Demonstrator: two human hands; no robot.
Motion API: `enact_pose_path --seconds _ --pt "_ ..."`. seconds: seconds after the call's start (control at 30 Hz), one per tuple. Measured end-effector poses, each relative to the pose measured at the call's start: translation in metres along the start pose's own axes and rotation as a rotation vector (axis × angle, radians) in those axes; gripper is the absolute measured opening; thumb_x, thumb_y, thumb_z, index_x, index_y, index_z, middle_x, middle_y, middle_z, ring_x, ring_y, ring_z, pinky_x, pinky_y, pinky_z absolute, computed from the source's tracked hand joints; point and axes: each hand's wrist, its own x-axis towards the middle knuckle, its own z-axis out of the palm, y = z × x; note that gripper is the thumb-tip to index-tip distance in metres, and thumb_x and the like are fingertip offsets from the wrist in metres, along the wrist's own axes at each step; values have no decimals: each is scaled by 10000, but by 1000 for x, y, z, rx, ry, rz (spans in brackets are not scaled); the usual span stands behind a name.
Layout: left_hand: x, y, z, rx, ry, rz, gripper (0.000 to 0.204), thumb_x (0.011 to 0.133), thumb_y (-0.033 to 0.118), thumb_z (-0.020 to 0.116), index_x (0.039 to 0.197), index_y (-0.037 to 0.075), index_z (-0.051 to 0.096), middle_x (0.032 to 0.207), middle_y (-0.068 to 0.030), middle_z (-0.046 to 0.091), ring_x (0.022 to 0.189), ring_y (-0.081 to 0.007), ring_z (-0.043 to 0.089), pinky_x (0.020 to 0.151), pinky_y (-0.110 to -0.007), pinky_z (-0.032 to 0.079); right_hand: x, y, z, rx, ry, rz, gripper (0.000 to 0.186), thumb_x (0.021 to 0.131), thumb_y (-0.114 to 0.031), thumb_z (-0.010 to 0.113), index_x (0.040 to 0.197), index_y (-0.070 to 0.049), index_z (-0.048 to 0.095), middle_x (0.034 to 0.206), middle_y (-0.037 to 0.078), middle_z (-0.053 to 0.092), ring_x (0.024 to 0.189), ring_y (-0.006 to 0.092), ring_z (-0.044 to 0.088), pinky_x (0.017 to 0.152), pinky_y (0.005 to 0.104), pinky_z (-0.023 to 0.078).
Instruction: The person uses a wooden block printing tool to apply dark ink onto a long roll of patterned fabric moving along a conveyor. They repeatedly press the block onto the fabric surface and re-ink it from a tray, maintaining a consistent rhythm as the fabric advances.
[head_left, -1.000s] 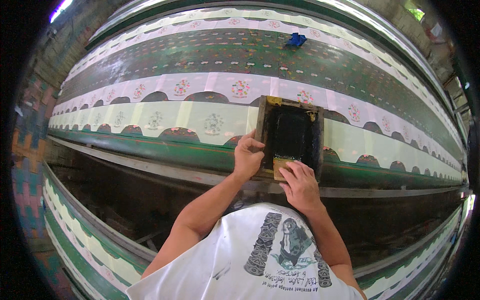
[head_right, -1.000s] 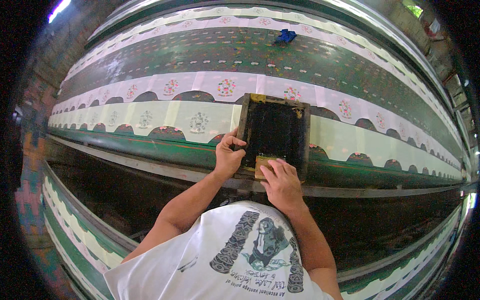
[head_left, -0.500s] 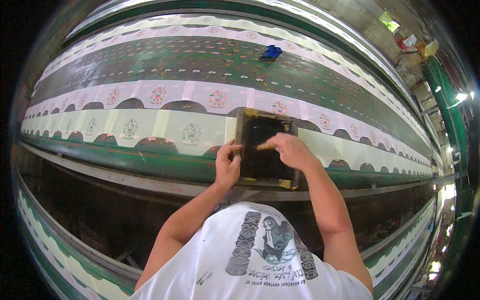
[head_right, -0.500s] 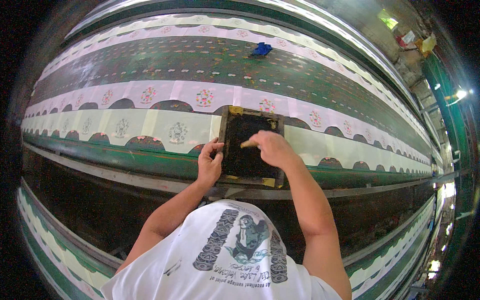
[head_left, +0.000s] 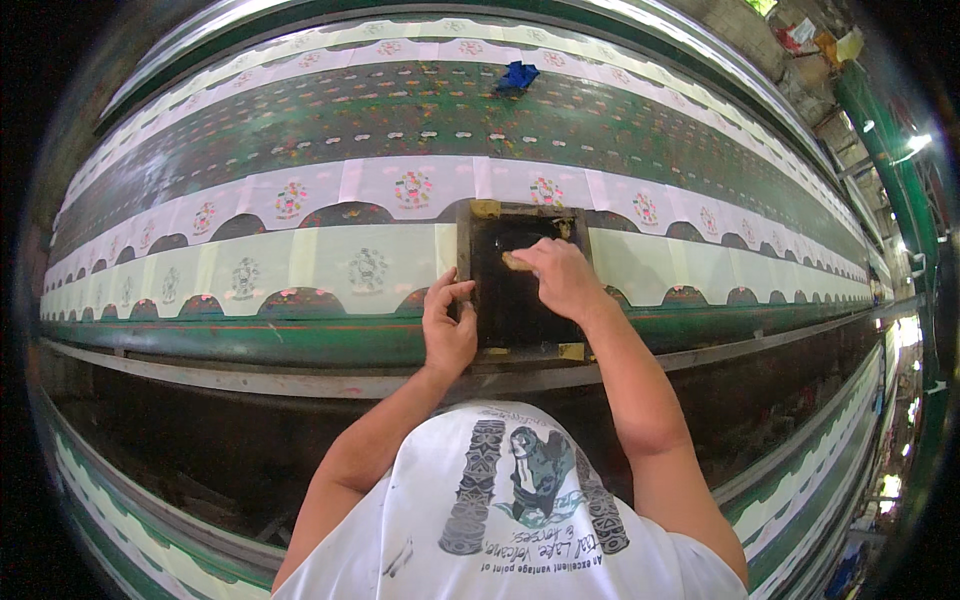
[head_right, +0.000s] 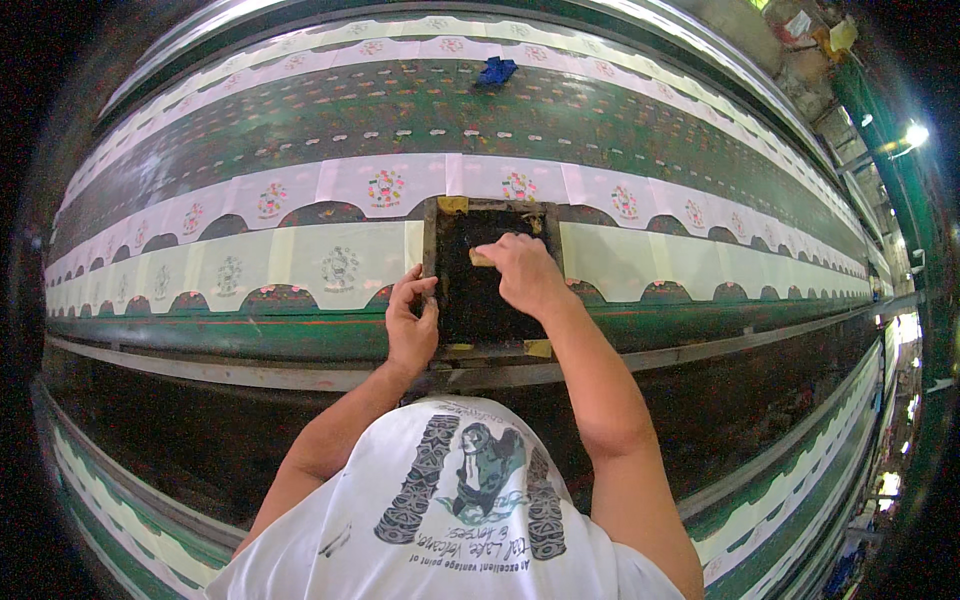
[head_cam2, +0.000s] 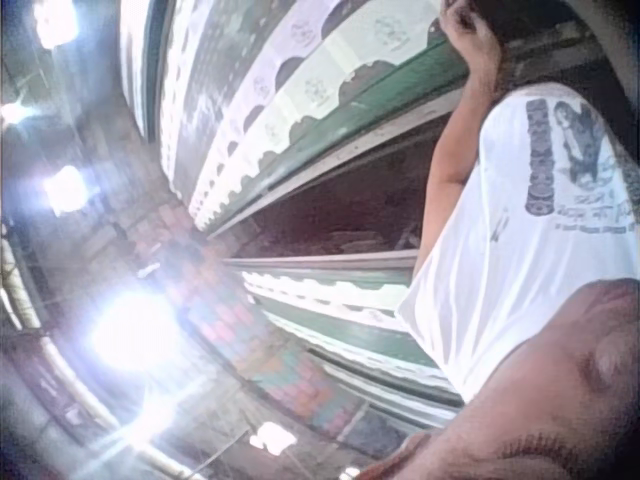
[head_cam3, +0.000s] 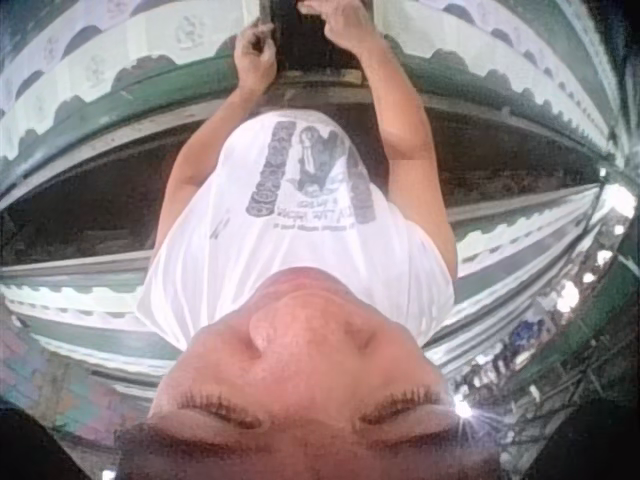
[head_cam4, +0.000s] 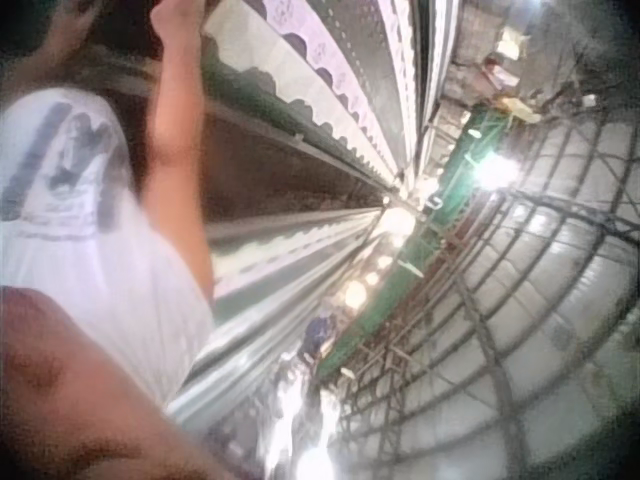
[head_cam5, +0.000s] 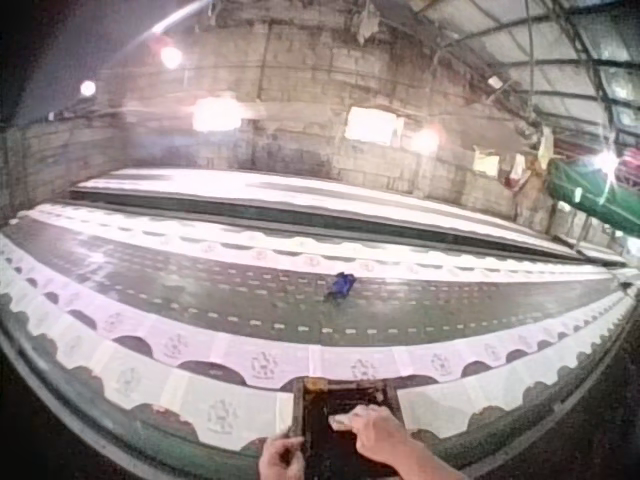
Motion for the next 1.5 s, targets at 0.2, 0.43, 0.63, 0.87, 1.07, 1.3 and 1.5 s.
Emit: enact_pose_path --seconds 0.2,0.43,0.63,0.87,1.07,1.3,1.5 --pt "-1 -5 4 -93 20 -75 343 974 -59 704 1297 39 766 1601 -279 626 1498 -398 608 1246 -466 478 -60 -47 -5 -45 -14 -28 452 907 1 664 1323 -106 806 1196 113 737 1138 358 677 1003 503 517" --pt "2 4 2 78 -58 -105 450 898 -32 711 1339 24 777 1622 -234 622 1529 -363 580 1291 -454 428 -102 -75 -14 55 -51 3 447 909 -26 708 1346 -75 787 1289 135 733 1204 380 681 1083 516 520" --pt "9 22 3 109 -64 -162 465 757 -83 725 1193 45 822 1549 -258 669 1458 -402 625 1265 -463 449 -129 -62 -24 265 7 44 430 922 -133 867 1343 -82 797 1395 128 709 1397 389 614 1188 524 476" --pt "0 39 37 46 -39 -1 319 781 -112 680 1052 13 792 1621 -271 641 1499 -341 612 1244 -423 433 -194 15 -37 348 456 235 280 1144 -150 631 1301 3 805 1438 179 753 1422 422 634 1232 523 469" --pt "-24 62 149 15 -23 95 344 786 -116 717 1065 59 815 1634 -278 624 1509 -410 597 1208 -462 498 -246 88 -83 427 561 391 303 1152 -137 581 1199 24 833 1077 174 813 1063 362 748 1027 479 568" --pt "-44 66 251 19 -8 46 355 756 -92 749 1060 72 831 1595 -282 647 1492 -418 604 1276 -488 441 -302 174 -106 387 668 365 264 1153 -18 594 1312 48 794 1000 104 747 723 111 657 668 277 540" --pt "-51 68 272 31 -3 -89 336 762 -68 747 1062 61 826 1618 -273 642 1516 -409 586 1273 -480 438 -301 188 -133 303 475 85 239 946 -7 820 1182 -24 791 1022 148 777 910 384 741 884 484 606"
